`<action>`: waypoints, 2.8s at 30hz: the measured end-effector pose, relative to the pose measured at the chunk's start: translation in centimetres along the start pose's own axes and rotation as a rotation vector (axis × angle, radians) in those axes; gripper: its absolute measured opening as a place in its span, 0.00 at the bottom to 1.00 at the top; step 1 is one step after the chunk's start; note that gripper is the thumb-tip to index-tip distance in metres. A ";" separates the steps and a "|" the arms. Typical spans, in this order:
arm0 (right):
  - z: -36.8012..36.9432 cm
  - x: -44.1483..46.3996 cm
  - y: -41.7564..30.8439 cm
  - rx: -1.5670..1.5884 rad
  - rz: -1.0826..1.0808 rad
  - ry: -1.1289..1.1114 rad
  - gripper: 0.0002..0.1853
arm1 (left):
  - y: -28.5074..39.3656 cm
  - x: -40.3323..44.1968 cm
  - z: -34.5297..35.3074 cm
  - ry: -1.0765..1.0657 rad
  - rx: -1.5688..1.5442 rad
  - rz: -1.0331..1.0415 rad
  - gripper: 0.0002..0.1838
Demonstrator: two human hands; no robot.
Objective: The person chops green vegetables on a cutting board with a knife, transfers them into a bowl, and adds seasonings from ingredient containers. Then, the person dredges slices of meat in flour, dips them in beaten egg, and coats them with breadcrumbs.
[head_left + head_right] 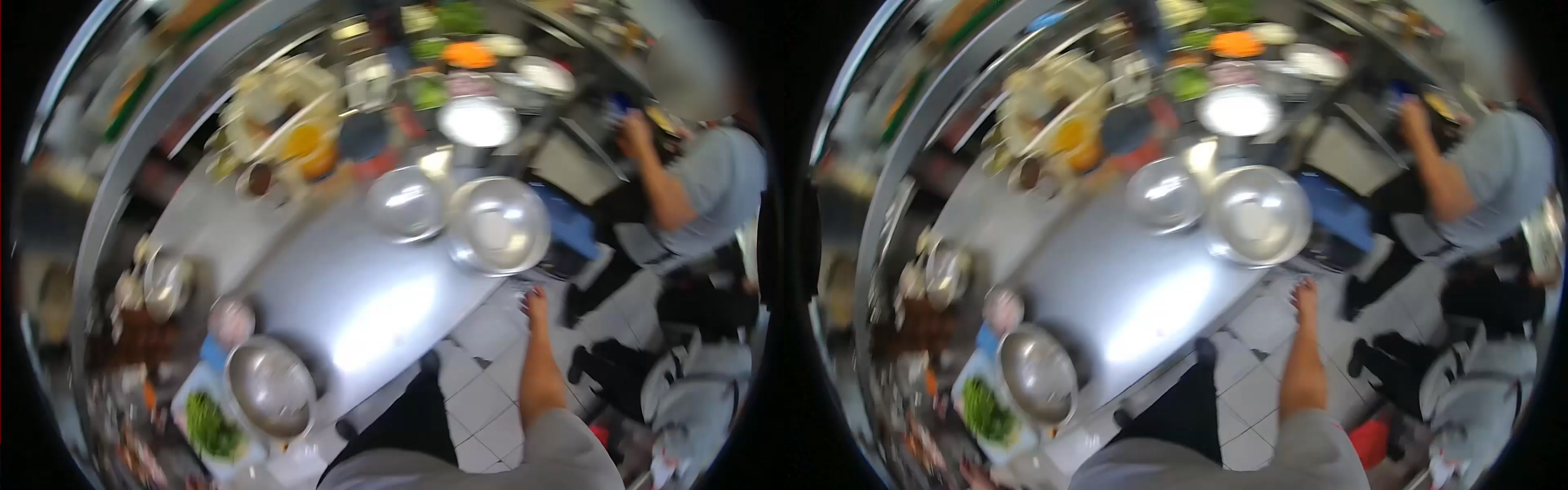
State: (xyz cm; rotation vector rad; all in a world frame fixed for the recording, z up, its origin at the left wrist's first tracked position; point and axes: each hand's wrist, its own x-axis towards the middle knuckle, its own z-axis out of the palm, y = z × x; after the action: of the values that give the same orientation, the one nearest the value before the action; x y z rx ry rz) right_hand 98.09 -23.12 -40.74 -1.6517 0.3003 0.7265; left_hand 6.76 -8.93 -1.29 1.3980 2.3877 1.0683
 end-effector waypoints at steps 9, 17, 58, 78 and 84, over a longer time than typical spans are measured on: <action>6.5 -22.0 8.9 -1.072 0.395 -1.065 0.10 | 2.9 -0.1 2.8 0.060 0.269 0.393 0.32; 23.7 -54.8 0.6 -1.000 -0.511 -1.636 0.14 | 2.7 8.4 10.4 -0.172 0.435 0.469 0.63; 33.3 -72.8 7.6 -1.374 -0.973 -1.277 0.14 | -3.6 11.7 11.3 -0.639 0.535 0.484 0.48; 43.2 -73.1 14.4 -1.676 -0.910 -1.233 0.15 | -4.8 12.5 11.7 -0.689 0.476 0.528 0.48; 43.7 -72.7 13.5 -1.620 -0.941 -1.224 0.18 | -2.4 11.8 8.4 -0.494 0.331 0.593 0.62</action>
State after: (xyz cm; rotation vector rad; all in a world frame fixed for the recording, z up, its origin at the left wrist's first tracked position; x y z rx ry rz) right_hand 21.84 1.29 -9.64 -1.9177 -2.2826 1.0907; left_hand 2.69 4.13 -6.70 2.2539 1.8808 0.3307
